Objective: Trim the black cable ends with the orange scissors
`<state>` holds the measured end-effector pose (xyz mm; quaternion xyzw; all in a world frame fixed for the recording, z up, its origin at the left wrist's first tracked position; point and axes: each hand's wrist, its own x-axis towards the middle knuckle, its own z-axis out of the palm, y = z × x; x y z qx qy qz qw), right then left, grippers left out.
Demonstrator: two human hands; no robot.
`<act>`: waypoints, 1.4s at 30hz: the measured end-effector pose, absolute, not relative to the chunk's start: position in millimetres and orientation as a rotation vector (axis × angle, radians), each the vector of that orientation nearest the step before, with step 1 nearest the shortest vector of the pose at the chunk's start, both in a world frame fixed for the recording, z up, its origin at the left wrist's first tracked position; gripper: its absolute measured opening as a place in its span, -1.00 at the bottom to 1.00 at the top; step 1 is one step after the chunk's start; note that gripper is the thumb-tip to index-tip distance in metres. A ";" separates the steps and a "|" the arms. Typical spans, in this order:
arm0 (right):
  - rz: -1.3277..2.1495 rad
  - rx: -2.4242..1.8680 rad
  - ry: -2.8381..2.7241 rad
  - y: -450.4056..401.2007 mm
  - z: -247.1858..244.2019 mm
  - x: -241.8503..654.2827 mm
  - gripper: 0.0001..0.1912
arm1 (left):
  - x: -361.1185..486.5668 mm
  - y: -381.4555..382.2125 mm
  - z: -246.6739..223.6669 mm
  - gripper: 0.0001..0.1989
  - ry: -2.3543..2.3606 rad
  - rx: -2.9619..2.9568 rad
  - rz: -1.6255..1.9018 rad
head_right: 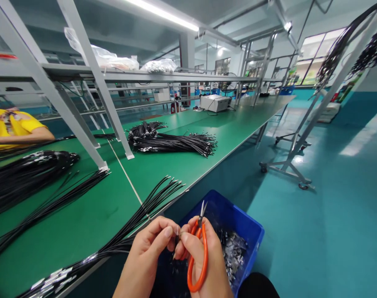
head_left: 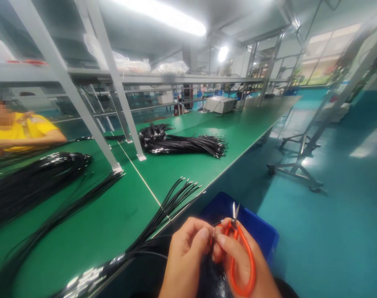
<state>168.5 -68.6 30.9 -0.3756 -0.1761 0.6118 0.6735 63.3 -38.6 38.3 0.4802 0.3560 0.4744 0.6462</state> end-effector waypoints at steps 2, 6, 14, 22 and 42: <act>1.376 -0.808 -0.400 -67.6 31.3 167.4 -0.81 | 67.3 -39.9 38.0 -0.83 0.753 1.012 1.085; 1.434 -0.731 -0.353 -66.9 29.6 167.0 -0.87 | 70.8 -40.5 34.1 -0.81 0.663 0.840 1.084; 1.456 -0.707 -0.339 -64.4 20.5 170.6 -0.87 | 50.1 -37.1 30.2 -0.95 1.110 1.394 1.257; 1.456 -0.711 -0.271 -62.7 24.5 167.8 -0.84 | 46.4 -36.8 37.3 -0.81 1.301 2.336 1.269; 1.253 -0.915 -0.381 -56.3 40.4 158.6 -0.76 | 52.4 -37.2 18.2 -0.73 0.941 1.142 1.113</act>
